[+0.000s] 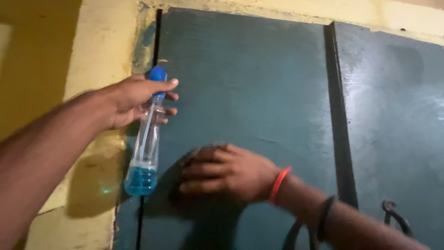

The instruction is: The person sprays a blue cleaning solution onto a green metal door and wipes the surface with a cloth. The person repeatedly sprays and wipes different sections of the door, including around the handle and latch.

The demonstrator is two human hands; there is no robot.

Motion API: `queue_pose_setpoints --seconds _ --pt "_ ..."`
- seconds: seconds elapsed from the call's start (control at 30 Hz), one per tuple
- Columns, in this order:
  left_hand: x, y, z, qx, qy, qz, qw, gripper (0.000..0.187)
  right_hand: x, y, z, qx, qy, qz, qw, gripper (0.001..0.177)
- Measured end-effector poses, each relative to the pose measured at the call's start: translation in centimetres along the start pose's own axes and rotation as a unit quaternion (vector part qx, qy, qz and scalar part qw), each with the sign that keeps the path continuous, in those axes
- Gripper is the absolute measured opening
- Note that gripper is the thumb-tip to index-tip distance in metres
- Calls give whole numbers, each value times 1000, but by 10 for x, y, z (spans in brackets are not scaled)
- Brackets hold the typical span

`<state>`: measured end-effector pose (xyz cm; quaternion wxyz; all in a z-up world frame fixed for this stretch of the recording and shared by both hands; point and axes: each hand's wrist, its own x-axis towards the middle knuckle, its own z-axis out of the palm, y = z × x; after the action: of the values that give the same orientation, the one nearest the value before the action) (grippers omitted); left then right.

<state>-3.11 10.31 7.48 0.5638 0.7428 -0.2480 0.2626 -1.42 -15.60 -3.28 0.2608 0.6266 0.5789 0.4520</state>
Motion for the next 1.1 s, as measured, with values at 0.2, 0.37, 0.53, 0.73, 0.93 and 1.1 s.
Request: queue_pose_setpoints --seconds 0.2,0.37,0.53,0.73,0.93,1.1 --pt "1 -12 25 -40 48 15 998 29 -51 78 -46 -65 201 232 949 45" --pt "2 -11 50 -84 56 44 994 19 -55 56 -36 -77 258 313 911 58" --pt "6 10 83 -44 15 34 998 20 -79 19 -19 22 108 88 990 59" --pt "17 12 115 -67 36 40 996 22 -95 85 -59 -57 118 57 990 66" --pt "22 -5 113 -88 77 19 993 25 -87 122 -59 -86 302 311 897 61" --pt "26 -3 111 -68 68 18 995 26 -100 96 -31 2 244 226 943 44"
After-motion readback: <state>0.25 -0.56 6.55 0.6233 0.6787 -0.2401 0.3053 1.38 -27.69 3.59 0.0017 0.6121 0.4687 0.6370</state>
